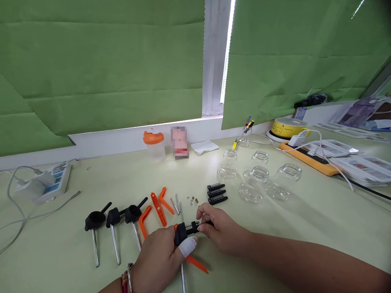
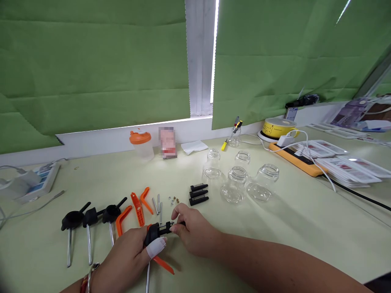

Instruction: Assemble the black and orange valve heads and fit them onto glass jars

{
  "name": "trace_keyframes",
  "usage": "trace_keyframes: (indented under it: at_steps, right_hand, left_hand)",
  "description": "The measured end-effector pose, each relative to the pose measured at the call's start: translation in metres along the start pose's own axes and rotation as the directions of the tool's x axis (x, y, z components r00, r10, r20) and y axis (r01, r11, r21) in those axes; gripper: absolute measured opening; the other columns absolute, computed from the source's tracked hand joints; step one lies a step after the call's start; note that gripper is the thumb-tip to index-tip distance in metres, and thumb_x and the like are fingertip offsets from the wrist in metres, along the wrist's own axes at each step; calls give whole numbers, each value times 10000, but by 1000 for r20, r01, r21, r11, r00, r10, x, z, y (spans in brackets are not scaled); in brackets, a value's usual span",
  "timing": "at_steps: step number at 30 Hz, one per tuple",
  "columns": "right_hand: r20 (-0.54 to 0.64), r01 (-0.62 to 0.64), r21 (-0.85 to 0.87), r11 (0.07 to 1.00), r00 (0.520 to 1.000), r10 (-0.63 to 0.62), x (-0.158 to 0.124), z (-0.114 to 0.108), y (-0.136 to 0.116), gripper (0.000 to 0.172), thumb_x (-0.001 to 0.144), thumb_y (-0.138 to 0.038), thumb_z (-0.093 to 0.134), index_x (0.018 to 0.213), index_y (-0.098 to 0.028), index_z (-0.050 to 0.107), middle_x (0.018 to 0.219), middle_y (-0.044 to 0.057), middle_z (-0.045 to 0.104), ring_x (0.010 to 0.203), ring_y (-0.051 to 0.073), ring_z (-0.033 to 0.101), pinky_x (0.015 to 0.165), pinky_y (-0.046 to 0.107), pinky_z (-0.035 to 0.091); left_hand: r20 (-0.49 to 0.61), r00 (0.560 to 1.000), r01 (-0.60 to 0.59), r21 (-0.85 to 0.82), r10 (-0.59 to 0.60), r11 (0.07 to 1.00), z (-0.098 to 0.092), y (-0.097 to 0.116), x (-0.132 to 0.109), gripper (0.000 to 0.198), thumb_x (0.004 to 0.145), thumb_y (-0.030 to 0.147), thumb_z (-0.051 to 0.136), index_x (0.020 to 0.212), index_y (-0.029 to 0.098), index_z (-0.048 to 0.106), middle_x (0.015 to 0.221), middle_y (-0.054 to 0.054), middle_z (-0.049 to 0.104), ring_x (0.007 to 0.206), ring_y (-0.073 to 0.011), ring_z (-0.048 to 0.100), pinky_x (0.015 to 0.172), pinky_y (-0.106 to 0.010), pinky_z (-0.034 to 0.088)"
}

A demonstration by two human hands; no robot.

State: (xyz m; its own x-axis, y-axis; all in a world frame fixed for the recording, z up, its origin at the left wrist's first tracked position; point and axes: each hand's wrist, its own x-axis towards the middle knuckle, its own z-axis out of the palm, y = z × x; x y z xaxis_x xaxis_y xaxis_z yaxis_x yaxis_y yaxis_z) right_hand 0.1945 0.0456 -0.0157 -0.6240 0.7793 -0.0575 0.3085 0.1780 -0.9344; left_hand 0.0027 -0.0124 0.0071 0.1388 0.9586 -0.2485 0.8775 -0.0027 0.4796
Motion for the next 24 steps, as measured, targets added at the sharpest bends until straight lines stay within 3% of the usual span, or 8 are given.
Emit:
trace_keyframes:
  at_steps: [24]
  right_hand:
    - [-2, 28, 12, 1000, 1000, -28, 2, 0, 4, 87, 806, -146, 499, 830, -207, 442, 693, -45, 484, 642, 116, 415, 610, 245, 340]
  left_hand:
    - [-17, 999, 29, 14, -29, 999, 0, 1, -2, 497, 844, 657, 345, 675, 203, 456, 654, -10, 557, 605, -174, 496, 538, -259, 286]
